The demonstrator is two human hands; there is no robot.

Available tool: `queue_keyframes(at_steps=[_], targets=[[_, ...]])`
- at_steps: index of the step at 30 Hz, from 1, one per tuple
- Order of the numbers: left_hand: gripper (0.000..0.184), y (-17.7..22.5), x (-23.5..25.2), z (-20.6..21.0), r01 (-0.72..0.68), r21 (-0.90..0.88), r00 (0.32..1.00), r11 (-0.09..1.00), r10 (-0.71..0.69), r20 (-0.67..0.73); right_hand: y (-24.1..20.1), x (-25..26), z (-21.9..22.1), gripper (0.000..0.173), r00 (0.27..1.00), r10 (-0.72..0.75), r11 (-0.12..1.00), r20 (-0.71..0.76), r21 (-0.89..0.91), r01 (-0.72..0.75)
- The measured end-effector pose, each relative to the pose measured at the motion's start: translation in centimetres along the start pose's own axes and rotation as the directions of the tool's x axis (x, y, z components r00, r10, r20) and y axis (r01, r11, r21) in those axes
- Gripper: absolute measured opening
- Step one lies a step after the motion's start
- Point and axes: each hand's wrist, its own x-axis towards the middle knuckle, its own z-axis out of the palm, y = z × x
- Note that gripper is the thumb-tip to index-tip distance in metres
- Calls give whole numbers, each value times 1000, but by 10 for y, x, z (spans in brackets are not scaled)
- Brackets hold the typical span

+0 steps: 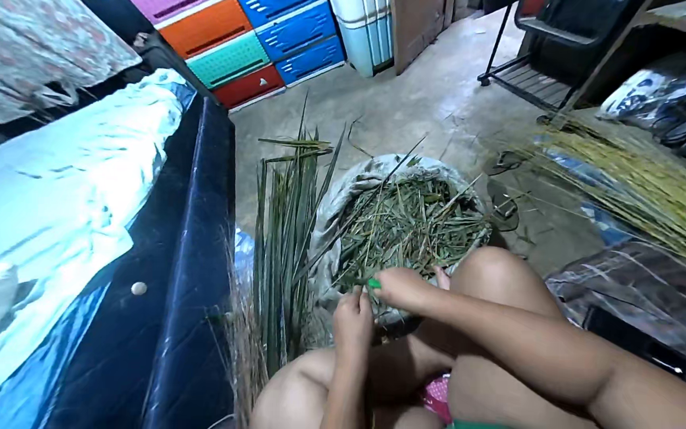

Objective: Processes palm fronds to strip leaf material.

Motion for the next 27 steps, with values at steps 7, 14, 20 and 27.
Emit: queue_keyframes(at_steps=[7,14,20,27], targets=[[37,3,-4,-1,-62,-37,996,997,60,-62,26,24,-45,39,974,160,986,-163,68,-150],[35,-4,2,0,14,-271,999,962,-26,-40,8,4,-20,35,992,18,999,-121,-45,-23],[40,-3,4,-3,111,-492,994,863,-93,61,23,19,-50,36,960,114,993,-255,59,-102],[45,-3,6,-5,163,-695,985,700,-78,153,14,2,-33,34,983,20,999,-182,-31,-26]])
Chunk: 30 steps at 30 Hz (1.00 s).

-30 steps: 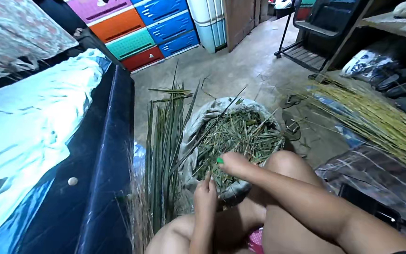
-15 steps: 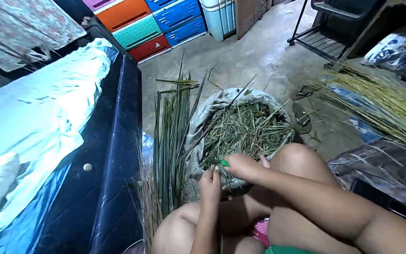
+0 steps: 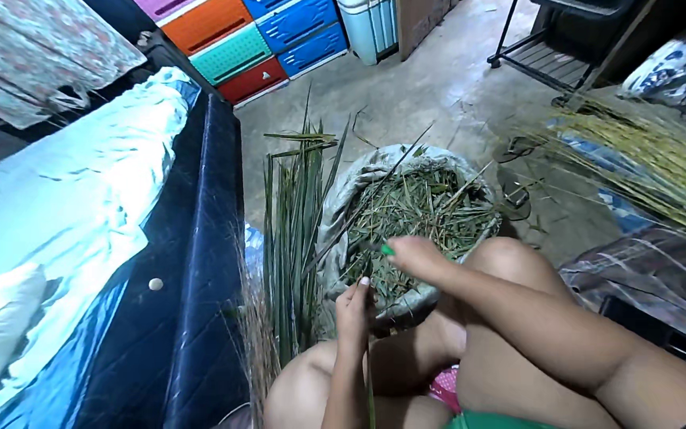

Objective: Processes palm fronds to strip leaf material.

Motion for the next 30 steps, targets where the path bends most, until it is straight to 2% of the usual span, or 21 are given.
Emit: queue_keyframes(at_steps=[2,4,7,10,12,15,18,20,23,25,27,30], targets=[[46,1,-1,0,3,-31,999,1000,-2,32,17,18,-20,35,986,128,989,-108,82,-120],[46,1,-2,1,9,-36,999,999,-7,50,29,29,-29,36,967,181,968,-178,205,-143],[44,1,-2,3,16,-28,998,999,-14,65,22,23,-12,47,994,26,915,-104,402,19],[33,0,-6,8,38,0,993,999,-38,108,9,15,5,35,996,-90,863,-7,498,81],[26,2,-9,11,58,30,988,998,-62,144,13,23,2,31,998,-68,835,-14,546,64],[36,3,-7,12,51,154,985,987,-75,153,30,45,-5,36,991,46,830,-125,557,31],[38,-4,0,12,57,264,994,963,-79,75,35,52,-3,42,980,135,870,-145,492,-47],[40,-10,8,8,83,336,995,938,-96,21,23,38,5,39,996,78,935,-49,351,-56],[38,-14,14,2,112,433,994,894,-109,-33,-3,2,32,35,986,-84,987,141,149,63],[35,-14,15,1,136,498,991,856,-118,-68,-18,-13,45,34,970,-120,993,213,15,120],[37,-15,14,0,107,541,994,834,-89,-59,-24,-8,47,35,980,-79,989,182,-111,101],[42,-13,11,4,65,546,998,835,-59,-29,-15,19,31,35,997,78,988,25,-137,-74]])
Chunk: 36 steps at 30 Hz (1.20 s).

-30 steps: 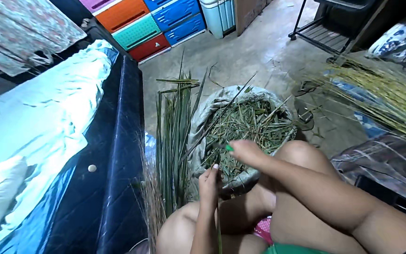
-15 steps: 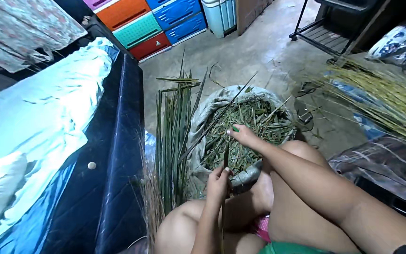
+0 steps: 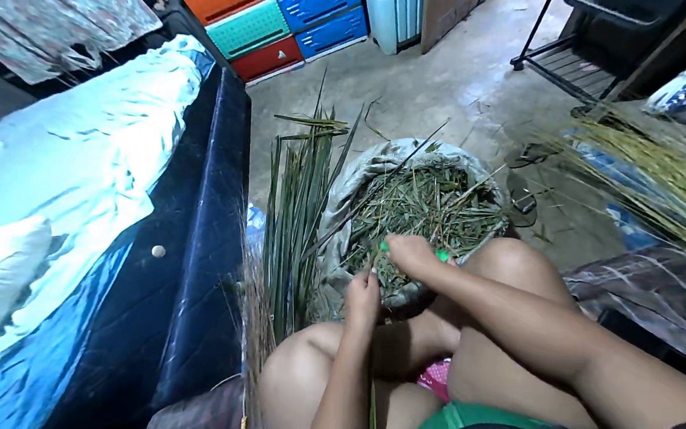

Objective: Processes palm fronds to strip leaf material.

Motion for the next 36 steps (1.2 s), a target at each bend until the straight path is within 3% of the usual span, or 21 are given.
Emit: queue_keyframes(at_steps=[3,7,10,14,18,24,28,32,34,36], targets=[[42,2,-3,2,-22,-19,999,1000,22,-26,15,16,-18,37,992,109,993,-67,59,-105],[41,-1,0,1,-19,-5,1000,1000,19,-19,7,-14,-2,36,988,-103,980,118,181,81],[36,1,2,0,24,24,1000,999,-24,-20,-1,-28,17,35,959,-186,976,215,149,156],[42,2,2,3,5,30,1000,1000,-5,16,6,-5,7,35,997,-37,999,73,-1,38],[41,8,-4,3,-39,10,999,999,39,-11,15,15,-13,37,996,90,995,-23,53,-88],[34,1,-1,2,-24,18,998,1000,25,-62,1,-27,11,35,957,-183,970,225,198,139],[40,10,-6,2,-51,47,998,998,53,-32,4,-8,2,35,994,-41,999,99,23,39],[40,13,-10,3,-77,39,995,996,79,-62,25,22,-25,34,982,162,985,-99,75,-155],[38,9,-10,2,-72,35,995,997,74,-67,30,21,-32,36,979,172,981,-107,113,-159],[37,10,-10,1,-61,45,996,997,64,-65,23,6,-25,38,997,73,989,-13,132,-70]])
